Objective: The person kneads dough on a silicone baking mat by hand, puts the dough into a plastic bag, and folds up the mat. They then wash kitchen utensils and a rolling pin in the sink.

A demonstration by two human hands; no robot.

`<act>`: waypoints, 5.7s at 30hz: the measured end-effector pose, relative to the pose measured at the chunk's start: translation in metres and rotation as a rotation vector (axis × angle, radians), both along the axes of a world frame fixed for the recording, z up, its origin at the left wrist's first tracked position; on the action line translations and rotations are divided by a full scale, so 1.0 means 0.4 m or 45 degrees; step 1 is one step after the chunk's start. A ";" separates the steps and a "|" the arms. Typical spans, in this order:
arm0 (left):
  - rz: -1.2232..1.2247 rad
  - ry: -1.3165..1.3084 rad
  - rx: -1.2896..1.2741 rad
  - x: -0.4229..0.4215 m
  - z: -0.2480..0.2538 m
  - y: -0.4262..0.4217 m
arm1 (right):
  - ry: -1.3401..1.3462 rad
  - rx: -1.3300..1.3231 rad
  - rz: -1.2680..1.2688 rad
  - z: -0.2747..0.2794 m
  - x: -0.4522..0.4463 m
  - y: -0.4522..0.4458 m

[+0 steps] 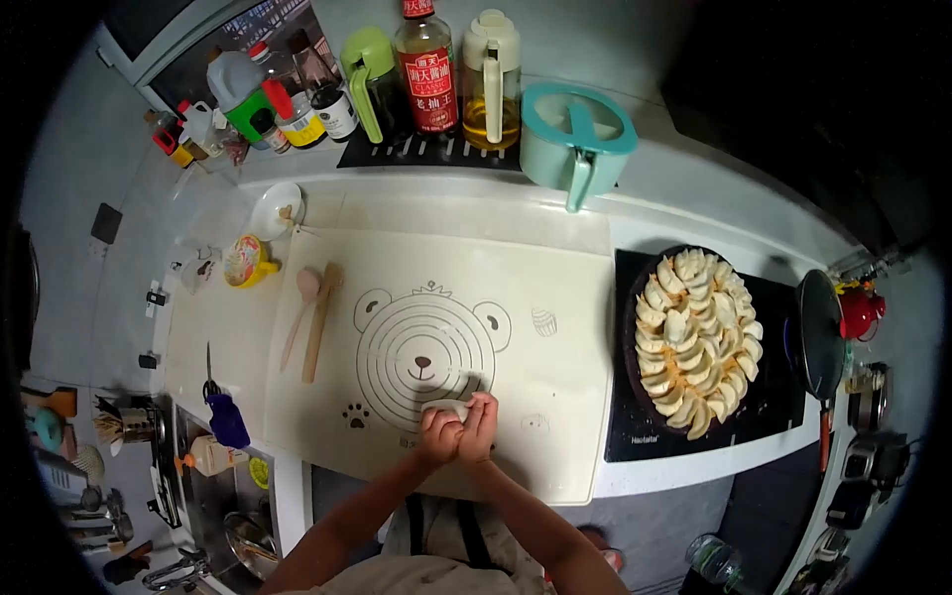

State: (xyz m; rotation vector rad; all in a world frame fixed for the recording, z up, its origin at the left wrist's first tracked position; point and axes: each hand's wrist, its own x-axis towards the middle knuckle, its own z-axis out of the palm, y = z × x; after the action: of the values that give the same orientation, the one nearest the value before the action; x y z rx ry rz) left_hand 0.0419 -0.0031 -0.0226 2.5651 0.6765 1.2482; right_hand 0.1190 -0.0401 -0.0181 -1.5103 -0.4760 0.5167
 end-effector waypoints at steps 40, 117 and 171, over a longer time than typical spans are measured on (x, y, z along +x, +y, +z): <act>-0.107 0.314 -0.396 0.074 0.022 0.276 | -0.521 -0.360 0.125 0.007 0.089 0.207; 0.334 0.231 -0.846 0.163 0.027 0.293 | -0.869 -0.368 0.196 -0.018 0.133 0.227; 0.486 0.185 -0.387 0.059 0.013 0.303 | -1.105 -0.045 0.420 -0.017 0.107 0.279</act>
State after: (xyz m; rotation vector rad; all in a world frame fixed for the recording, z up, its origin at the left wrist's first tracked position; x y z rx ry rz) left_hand 0.0655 0.1180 -0.0174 2.3556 1.3253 0.9635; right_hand 0.1616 0.0714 -0.0251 -1.6544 -1.4082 0.0859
